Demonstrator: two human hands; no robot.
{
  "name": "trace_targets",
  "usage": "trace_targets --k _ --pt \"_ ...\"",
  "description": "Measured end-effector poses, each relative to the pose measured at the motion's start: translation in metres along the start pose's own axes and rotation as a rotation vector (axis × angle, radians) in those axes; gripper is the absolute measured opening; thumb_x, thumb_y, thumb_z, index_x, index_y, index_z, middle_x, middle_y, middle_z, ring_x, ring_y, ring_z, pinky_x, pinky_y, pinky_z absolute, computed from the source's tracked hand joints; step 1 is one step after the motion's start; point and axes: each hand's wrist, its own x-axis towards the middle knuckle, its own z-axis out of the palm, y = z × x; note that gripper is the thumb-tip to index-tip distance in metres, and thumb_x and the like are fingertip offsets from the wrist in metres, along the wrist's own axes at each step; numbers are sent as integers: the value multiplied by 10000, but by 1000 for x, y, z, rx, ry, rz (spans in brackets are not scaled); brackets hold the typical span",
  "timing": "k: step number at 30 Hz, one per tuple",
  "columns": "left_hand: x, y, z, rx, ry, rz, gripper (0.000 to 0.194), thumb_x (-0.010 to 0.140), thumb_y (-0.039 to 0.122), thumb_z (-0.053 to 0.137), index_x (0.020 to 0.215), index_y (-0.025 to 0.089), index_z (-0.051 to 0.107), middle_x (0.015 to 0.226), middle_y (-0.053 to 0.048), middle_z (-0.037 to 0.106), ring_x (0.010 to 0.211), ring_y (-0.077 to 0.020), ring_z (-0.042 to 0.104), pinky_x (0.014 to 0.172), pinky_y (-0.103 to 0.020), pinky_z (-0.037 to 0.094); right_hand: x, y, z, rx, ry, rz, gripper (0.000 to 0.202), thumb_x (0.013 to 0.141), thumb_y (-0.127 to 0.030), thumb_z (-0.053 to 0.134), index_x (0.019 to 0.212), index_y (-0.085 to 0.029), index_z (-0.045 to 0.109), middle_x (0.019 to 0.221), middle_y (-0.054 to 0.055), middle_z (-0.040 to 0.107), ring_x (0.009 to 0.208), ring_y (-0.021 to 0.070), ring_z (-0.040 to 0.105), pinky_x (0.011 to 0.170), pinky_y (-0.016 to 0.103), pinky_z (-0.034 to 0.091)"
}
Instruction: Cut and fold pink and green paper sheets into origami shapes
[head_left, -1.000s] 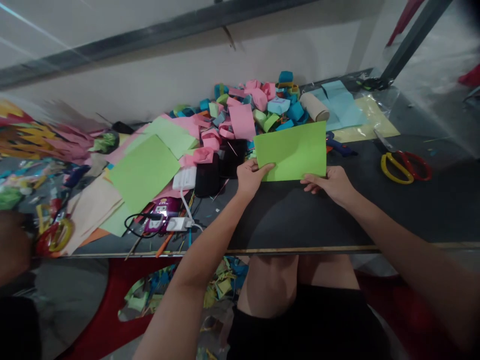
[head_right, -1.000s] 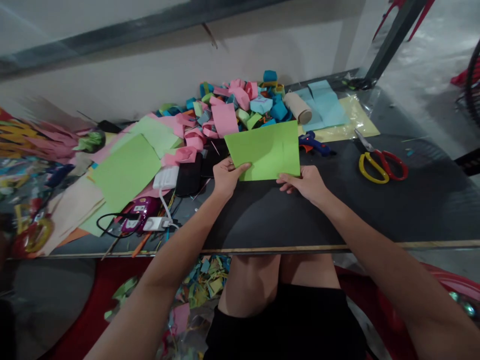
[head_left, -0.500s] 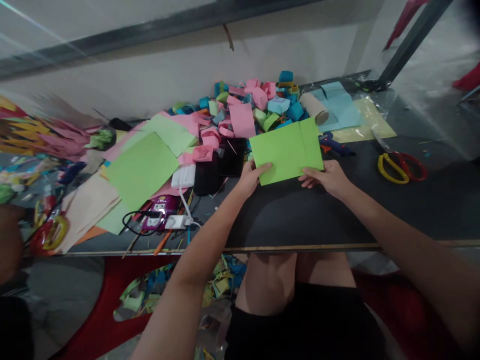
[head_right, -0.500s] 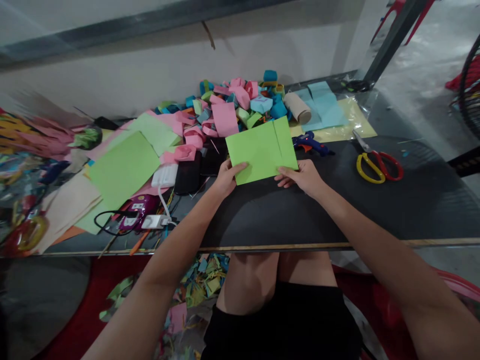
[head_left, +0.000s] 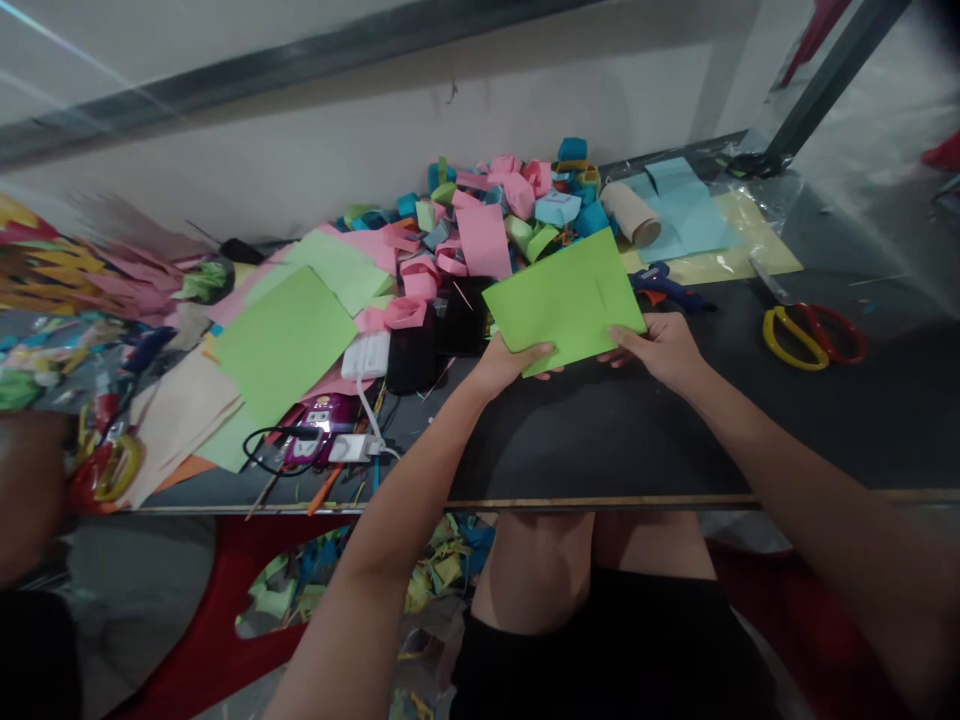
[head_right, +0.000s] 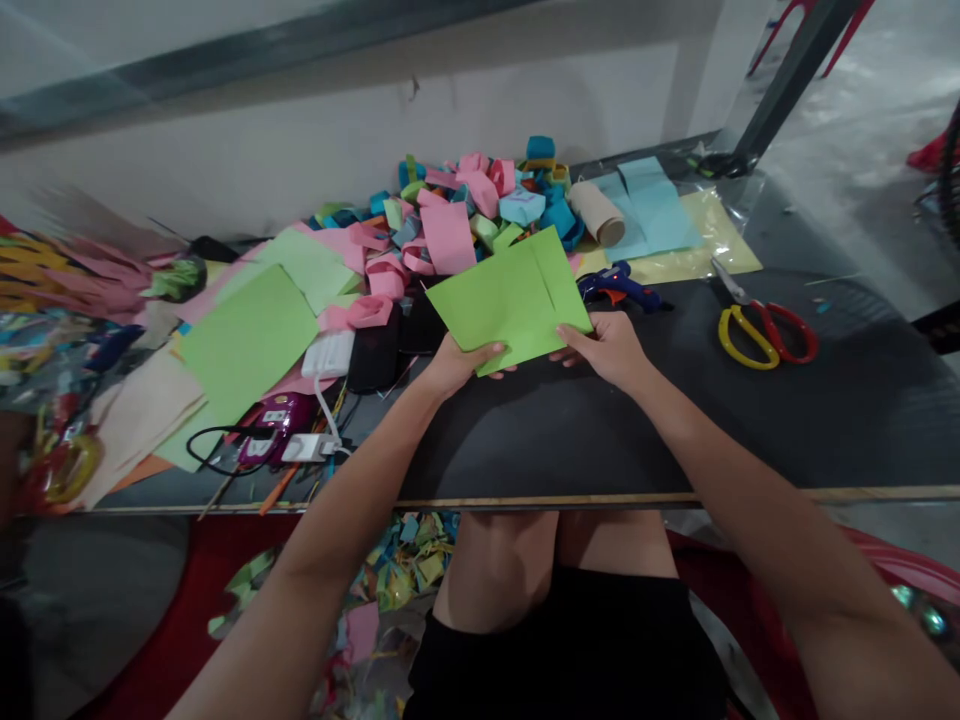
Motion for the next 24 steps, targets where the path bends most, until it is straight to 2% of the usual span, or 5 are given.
trace_targets --k 6,12,18,22,24 --pt "1 -4 3 14 86 38 713 569 557 934 1052 96 683 938 -170 767 662 -264 760 596 -378 681 -2 3 0 35 55 -12 467 637 -571 895 811 -160 759 745 112 773 665 259 773 552 331 657" --pt "1 -5 3 53 139 69 724 550 602 926 1003 86 696 936 -174 773 621 -236 747 552 -333 662 -8 1 -2 14 73 -51 342 654 -492 892 781 -194 781 776 82 775 733 248 772 588 346 664" --pt "1 -8 3 79 167 109 693 577 614 910 968 78 709 861 -163 766 599 -235 740 542 -338 651 -9 4 -1 -3 75 -50 344 636 -476 904 801 -197 791 771 79 780 708 237 764 610 355 663" --pt "1 -7 -2 104 187 182 608 551 512 951 954 107 744 909 -137 781 815 -257 776 786 -382 678 -9 5 0 -34 108 -48 350 640 -494 898 795 -196 797 743 78 777 682 239 759 629 372 667" --pt "1 -5 -7 118 134 158 549 512 447 975 892 114 761 905 -126 786 840 -254 775 840 -397 673 -9 4 -1 -25 134 -67 361 632 -509 899 792 -201 797 744 72 778 687 245 760 630 381 669"
